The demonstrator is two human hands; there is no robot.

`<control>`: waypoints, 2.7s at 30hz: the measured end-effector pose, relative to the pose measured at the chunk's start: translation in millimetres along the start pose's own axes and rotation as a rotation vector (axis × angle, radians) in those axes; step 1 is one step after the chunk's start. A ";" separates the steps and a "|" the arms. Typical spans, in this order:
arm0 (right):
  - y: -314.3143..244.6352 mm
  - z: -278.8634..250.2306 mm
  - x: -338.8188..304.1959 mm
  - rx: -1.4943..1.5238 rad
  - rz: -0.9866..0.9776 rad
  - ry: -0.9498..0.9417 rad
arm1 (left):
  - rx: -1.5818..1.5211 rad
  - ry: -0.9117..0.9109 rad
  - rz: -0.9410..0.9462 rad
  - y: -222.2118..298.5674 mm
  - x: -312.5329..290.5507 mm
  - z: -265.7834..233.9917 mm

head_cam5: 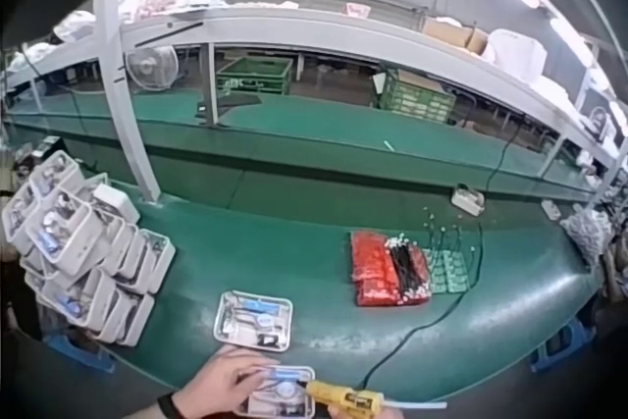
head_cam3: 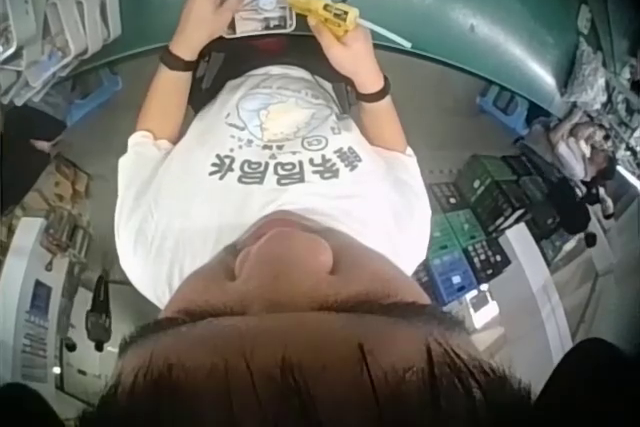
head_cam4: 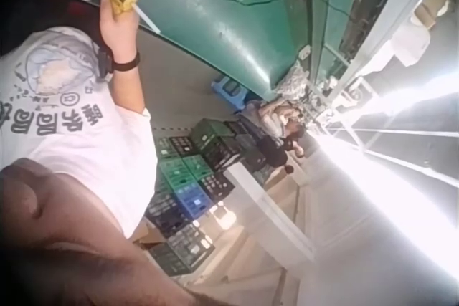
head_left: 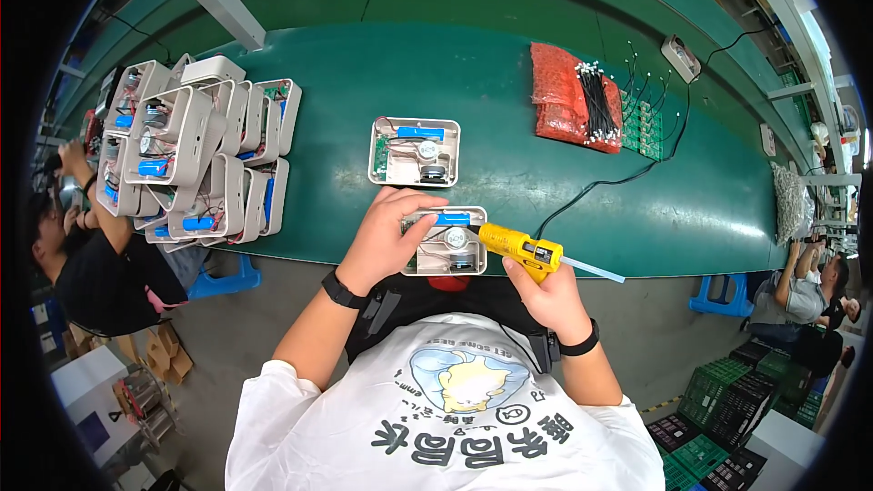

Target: The person applies glue to a plastic case with a glue gun, presses a battery into the case by hand, and moves the assembled case to a stack. They then pick up a glue stick from a shelf, insert it into the glue gun, and repeat the assembly process.

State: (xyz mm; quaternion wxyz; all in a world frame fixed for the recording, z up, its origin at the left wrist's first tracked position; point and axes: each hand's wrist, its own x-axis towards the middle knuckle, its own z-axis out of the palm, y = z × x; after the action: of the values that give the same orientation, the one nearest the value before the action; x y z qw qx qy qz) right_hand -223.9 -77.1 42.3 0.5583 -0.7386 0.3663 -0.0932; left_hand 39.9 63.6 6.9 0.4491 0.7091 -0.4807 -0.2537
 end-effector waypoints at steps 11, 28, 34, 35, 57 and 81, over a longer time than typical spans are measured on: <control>-22.9 -1.8 -5.6 0.018 -0.007 0.007 | -0.038 0.007 0.008 -2.6 -4.6 1.3; -40.8 15.1 18.9 0.250 0.241 -0.313 | -0.019 -0.048 0.089 -9.2 -9.8 -4.0; -40.7 21.5 22.3 0.062 0.272 -0.338 | -0.048 -0.041 0.084 -7.8 -10.1 -3.6; -39.7 21.4 22.0 0.038 0.269 -0.331 | -0.041 -0.033 0.090 -7.6 -10.1 -3.2; 25.3 -39.5 9.7 0.798 -0.053 -0.159 | 0.337 -0.100 0.222 22.3 -29.2 -32.9; 97.9 -45.6 9.5 0.860 -0.211 0.163 | 0.299 -0.127 0.049 19.7 66.8 -70.0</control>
State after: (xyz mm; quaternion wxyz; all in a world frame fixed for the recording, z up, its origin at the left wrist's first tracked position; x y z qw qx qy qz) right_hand -284.8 -128.3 -31.3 0.7713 -0.4629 0.2597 -0.3512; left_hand 113.7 27.7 61.8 0.3134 0.7386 -0.5576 -0.2129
